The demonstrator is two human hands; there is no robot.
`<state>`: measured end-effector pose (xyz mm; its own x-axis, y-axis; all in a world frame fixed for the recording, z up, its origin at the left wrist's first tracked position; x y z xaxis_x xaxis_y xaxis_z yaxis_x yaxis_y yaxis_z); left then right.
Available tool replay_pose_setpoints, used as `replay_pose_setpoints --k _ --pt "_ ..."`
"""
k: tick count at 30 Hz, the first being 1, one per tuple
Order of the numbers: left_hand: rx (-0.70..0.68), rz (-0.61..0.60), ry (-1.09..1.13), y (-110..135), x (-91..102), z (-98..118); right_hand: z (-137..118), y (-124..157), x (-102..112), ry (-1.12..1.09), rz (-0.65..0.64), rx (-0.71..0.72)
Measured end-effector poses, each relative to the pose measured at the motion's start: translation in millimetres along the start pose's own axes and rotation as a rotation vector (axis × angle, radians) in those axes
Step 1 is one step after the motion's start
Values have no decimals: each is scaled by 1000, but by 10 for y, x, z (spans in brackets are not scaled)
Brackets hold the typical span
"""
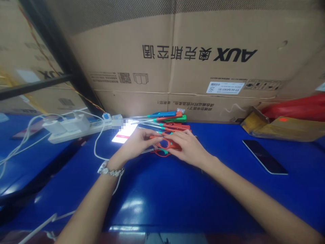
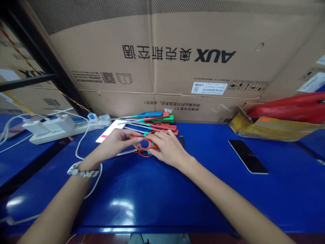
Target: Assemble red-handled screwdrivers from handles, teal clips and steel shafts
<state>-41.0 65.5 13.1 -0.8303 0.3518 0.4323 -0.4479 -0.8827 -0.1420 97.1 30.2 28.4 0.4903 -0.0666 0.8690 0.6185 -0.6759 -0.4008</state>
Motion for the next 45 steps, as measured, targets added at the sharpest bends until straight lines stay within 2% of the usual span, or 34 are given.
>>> replay_pose_setpoints --k 2,4,6,8,11,17,25,32,37,45 --pt "-2 34 -49 13 67 -9 26 -40 -53 -48 -11 -4" --pt "-6 74 -187 41 169 -36 81 -59 -109 -111 -36 -15" --pt "23 45 -319 71 223 -118 143 -54 -165 -158 -70 -41" --pt "78 -36 -374 99 218 -241 181 -33 -221 -184 -109 -64" --pt "147 -128 -372 125 166 -370 162 -4 -287 -195 -157 -50" --pt "188 -196 -411 100 15 -388 149 5 -343 -168 -207 -30" --pt "183 -178 -292 80 18 -412 152 20 -363 -163 -182 -18" --pt "179 -193 -375 78 21 -429 118 12 -341 -152 -228 48" --pt "206 -226 -424 64 -9 -436 94 17 -300 -158 -197 124" --pt "187 -227 -393 52 -26 -448 119 91 -342 -123 -188 96"
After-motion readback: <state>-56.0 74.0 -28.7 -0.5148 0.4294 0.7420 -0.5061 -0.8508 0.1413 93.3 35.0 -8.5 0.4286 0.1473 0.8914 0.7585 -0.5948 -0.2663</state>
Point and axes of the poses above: each hand's wrist, its own y-axis away from the middle knuckle, its own x-axis out of the back of the hand, z = x × y, the point moved 9 cm from there along -y, towards the middle knuckle, and after that the axes turned 1 degree about -z, right-handed, at the moved point
